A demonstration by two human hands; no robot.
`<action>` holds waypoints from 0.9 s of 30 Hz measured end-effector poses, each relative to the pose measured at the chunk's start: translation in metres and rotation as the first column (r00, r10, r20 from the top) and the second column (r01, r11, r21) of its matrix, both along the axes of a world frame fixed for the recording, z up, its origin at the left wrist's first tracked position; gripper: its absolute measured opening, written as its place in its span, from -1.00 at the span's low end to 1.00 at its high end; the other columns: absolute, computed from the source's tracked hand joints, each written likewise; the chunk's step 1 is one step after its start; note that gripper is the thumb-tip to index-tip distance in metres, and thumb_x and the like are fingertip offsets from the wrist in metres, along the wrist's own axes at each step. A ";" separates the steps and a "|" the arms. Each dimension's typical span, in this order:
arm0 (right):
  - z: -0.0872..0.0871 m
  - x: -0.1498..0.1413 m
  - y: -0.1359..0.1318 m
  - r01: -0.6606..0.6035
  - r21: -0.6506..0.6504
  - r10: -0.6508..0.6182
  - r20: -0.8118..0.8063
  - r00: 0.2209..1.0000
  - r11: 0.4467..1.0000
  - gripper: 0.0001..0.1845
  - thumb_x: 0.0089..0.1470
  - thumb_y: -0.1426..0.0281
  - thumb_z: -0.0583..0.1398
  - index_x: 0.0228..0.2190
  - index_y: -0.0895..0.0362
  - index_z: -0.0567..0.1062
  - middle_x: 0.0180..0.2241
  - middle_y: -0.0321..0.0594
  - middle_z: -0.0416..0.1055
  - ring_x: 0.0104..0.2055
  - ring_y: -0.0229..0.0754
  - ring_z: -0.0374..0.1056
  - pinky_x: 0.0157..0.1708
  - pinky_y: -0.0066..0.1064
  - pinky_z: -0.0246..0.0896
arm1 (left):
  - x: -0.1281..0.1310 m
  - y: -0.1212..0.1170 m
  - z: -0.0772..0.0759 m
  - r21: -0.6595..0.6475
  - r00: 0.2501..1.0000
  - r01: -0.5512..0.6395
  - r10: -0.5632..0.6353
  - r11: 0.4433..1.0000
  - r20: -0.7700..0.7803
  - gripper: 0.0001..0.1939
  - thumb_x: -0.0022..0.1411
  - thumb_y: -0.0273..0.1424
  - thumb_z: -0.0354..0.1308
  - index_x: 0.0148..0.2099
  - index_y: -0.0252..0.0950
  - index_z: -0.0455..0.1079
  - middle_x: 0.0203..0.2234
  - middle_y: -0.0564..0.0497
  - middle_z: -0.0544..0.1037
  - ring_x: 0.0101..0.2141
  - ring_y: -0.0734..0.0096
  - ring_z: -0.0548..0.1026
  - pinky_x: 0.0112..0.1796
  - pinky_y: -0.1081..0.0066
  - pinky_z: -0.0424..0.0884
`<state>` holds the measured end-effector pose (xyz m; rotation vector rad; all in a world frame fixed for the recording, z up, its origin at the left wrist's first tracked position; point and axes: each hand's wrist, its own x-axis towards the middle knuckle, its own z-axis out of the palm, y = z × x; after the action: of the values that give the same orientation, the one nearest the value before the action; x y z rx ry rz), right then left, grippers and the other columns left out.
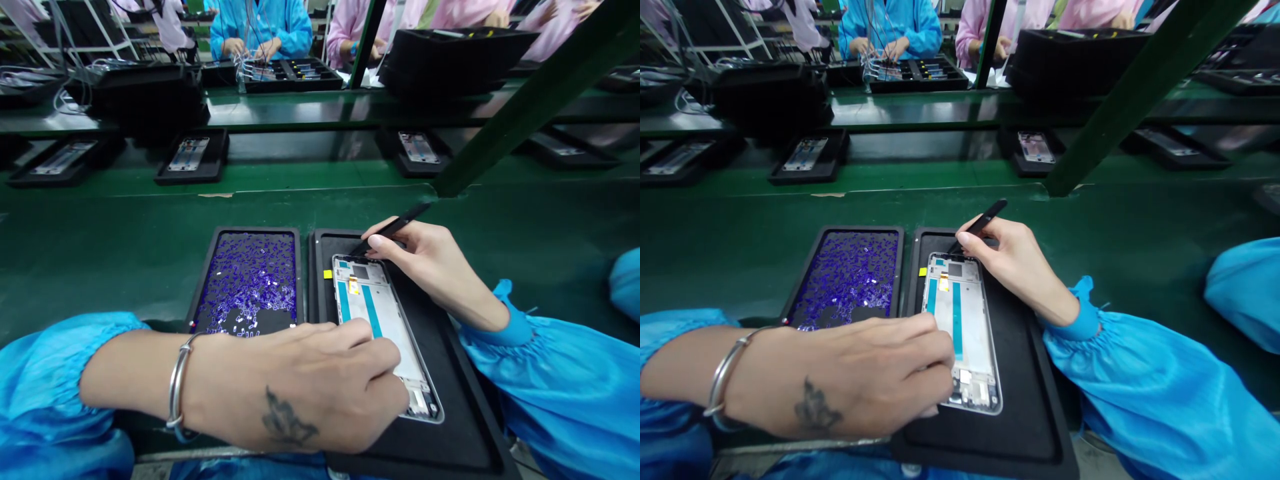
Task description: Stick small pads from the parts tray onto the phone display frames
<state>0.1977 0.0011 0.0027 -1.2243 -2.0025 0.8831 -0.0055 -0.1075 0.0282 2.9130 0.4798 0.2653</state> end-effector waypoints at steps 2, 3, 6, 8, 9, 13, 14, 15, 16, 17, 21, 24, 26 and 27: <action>0.000 0.000 0.000 0.004 0.012 -0.004 0.004 1.000 1.000 -0.67 0.11 0.12 0.21 -0.30 0.14 0.53 -0.35 -0.21 0.51 -0.29 -0.14 0.46 -0.29 -0.33 0.36 | 0.000 0.000 -0.001 0.009 1.000 -0.016 0.016 1.000 0.003 -0.80 0.38 -0.51 -0.11 -0.26 -0.34 0.31 -0.33 -0.04 0.31 -0.39 0.36 0.23 -0.46 0.33 0.23; 0.000 -0.001 0.000 0.007 0.011 -0.007 -0.005 1.000 1.000 -0.67 0.12 0.12 0.21 -0.30 0.15 0.53 -0.35 -0.21 0.51 -0.29 -0.15 0.46 -0.29 -0.34 0.36 | 0.000 -0.001 -0.001 0.015 1.000 -0.025 0.025 1.000 0.005 -0.80 0.39 -0.51 -0.12 -0.25 -0.34 0.31 -0.32 -0.04 0.31 -0.38 0.36 0.23 -0.45 0.33 0.23; -0.001 -0.001 0.000 0.007 0.013 -0.007 -0.026 1.000 1.000 -0.68 0.12 0.13 0.21 -0.30 0.16 0.52 -0.37 -0.22 0.51 -0.31 -0.16 0.46 -0.31 -0.35 0.36 | -0.001 -0.001 -0.002 0.025 1.000 -0.029 0.029 0.999 -0.002 -0.79 0.40 -0.51 -0.13 -0.24 -0.35 0.31 -0.31 -0.05 0.31 -0.36 0.34 0.25 -0.43 0.32 0.26; -0.001 0.000 0.000 0.004 0.042 -0.004 -0.005 1.000 0.999 -0.68 0.13 0.14 0.20 -0.30 0.15 0.52 -0.37 -0.23 0.51 -0.31 -0.16 0.46 -0.31 -0.35 0.35 | -0.001 -0.001 -0.002 0.029 1.000 -0.026 0.027 0.999 -0.006 -0.80 0.40 -0.51 -0.13 -0.23 -0.35 0.31 -0.31 -0.04 0.31 -0.36 0.33 0.25 -0.42 0.31 0.26; -0.002 0.001 0.000 0.002 0.058 -0.002 0.009 1.000 0.998 -0.68 0.13 0.14 0.20 -0.30 0.15 0.52 -0.37 -0.24 0.51 -0.30 -0.16 0.46 -0.31 -0.35 0.35 | -0.001 -0.001 -0.002 0.029 1.000 -0.027 0.027 0.999 -0.011 -0.79 0.40 -0.52 -0.14 -0.23 -0.34 0.30 -0.31 -0.04 0.31 -0.36 0.33 0.25 -0.42 0.31 0.26; -0.001 0.002 0.000 -0.011 0.071 0.009 0.034 0.999 0.997 -0.69 0.14 0.14 0.20 -0.30 0.14 0.54 -0.36 -0.24 0.52 -0.28 -0.16 0.46 -0.31 -0.36 0.34 | -0.001 -0.001 0.000 0.016 0.999 -0.016 0.017 1.000 -0.036 -0.79 0.39 -0.53 -0.14 -0.25 -0.35 0.30 -0.33 -0.03 0.30 -0.39 0.35 0.22 -0.44 0.33 0.26; 0.000 0.001 0.000 -0.013 0.063 0.012 0.027 1.000 0.998 -0.69 0.13 0.14 0.20 -0.30 0.14 0.54 -0.35 -0.24 0.52 -0.28 -0.16 0.46 -0.31 -0.36 0.35 | -0.001 -0.001 0.000 0.015 0.999 -0.014 0.015 1.000 -0.039 -0.80 0.39 -0.53 -0.13 -0.24 -0.35 0.30 -0.33 -0.03 0.29 -0.39 0.35 0.22 -0.44 0.33 0.26; 0.000 0.001 0.000 -0.014 0.053 0.013 0.018 1.000 0.999 -0.69 0.13 0.14 0.20 -0.30 0.14 0.54 -0.35 -0.24 0.52 -0.28 -0.15 0.46 -0.31 -0.36 0.35 | -0.001 -0.001 0.000 0.017 0.999 -0.016 0.017 1.000 -0.034 -0.81 0.39 -0.53 -0.13 -0.24 -0.35 0.30 -0.32 -0.04 0.29 -0.38 0.35 0.22 -0.44 0.33 0.26; 0.001 0.001 -0.001 -0.013 0.044 0.013 0.008 1.000 0.999 -0.69 0.12 0.14 0.20 -0.30 0.14 0.54 -0.35 -0.23 0.52 -0.28 -0.15 0.46 -0.31 -0.35 0.35 | -0.001 -0.001 0.000 0.017 0.999 -0.018 0.018 1.000 -0.032 -0.82 0.39 -0.52 -0.12 -0.23 -0.35 0.30 -0.32 -0.04 0.29 -0.37 0.34 0.23 -0.44 0.33 0.26; 0.001 0.000 -0.001 -0.012 0.036 0.012 0.000 1.000 0.999 -0.69 0.12 0.14 0.21 -0.30 0.14 0.54 -0.36 -0.23 0.52 -0.29 -0.15 0.46 -0.31 -0.35 0.35 | -0.001 -0.001 -0.001 0.021 0.999 -0.022 0.022 1.000 -0.024 -0.82 0.39 -0.51 -0.11 -0.23 -0.35 0.30 -0.32 -0.04 0.29 -0.37 0.34 0.23 -0.44 0.33 0.25; 0.003 -0.001 -0.001 0.001 0.022 -0.001 -0.001 1.000 1.000 -0.70 0.11 0.15 0.22 -0.32 0.14 0.54 -0.38 -0.22 0.52 -0.32 -0.17 0.45 -0.34 -0.36 0.35 | -0.001 0.000 0.001 0.015 0.999 -0.006 0.006 1.000 -0.034 -0.82 0.38 -0.52 -0.11 -0.25 -0.35 0.29 -0.34 -0.03 0.28 -0.39 0.36 0.20 -0.45 0.35 0.24; 0.003 -0.002 -0.001 0.015 -0.003 -0.015 -0.031 0.999 1.000 -0.70 0.10 0.16 0.22 -0.33 0.15 0.53 -0.38 -0.21 0.51 -0.34 -0.18 0.45 -0.34 -0.36 0.37 | -0.002 0.000 0.004 0.003 0.999 0.004 -0.004 1.000 -0.043 -0.83 0.37 -0.54 -0.11 -0.25 -0.36 0.29 -0.34 -0.03 0.28 -0.39 0.36 0.20 -0.45 0.36 0.24; 0.003 -0.002 -0.001 0.016 -0.021 -0.017 -0.057 0.998 1.000 -0.70 0.10 0.16 0.23 -0.33 0.16 0.52 -0.38 -0.21 0.51 -0.34 -0.18 0.45 -0.33 -0.36 0.38 | -0.002 0.001 0.005 0.013 0.999 0.010 -0.009 1.000 -0.045 -0.83 0.37 -0.53 -0.11 -0.24 -0.36 0.29 -0.34 -0.04 0.29 -0.40 0.37 0.20 -0.44 0.36 0.25; 0.003 -0.002 -0.001 0.015 -0.023 -0.017 -0.059 0.998 1.000 -0.70 0.10 0.16 0.23 -0.33 0.16 0.52 -0.38 -0.21 0.51 -0.35 -0.19 0.45 -0.33 -0.37 0.38 | -0.001 0.001 0.005 0.019 0.999 0.014 -0.013 1.000 -0.045 -0.83 0.37 -0.53 -0.10 -0.24 -0.36 0.30 -0.34 -0.04 0.29 -0.40 0.37 0.20 -0.43 0.36 0.25</action>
<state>0.1953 -0.0003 0.0059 -1.2108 -1.9384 0.9256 -0.0069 -0.1064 0.0337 2.9458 0.4666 0.2042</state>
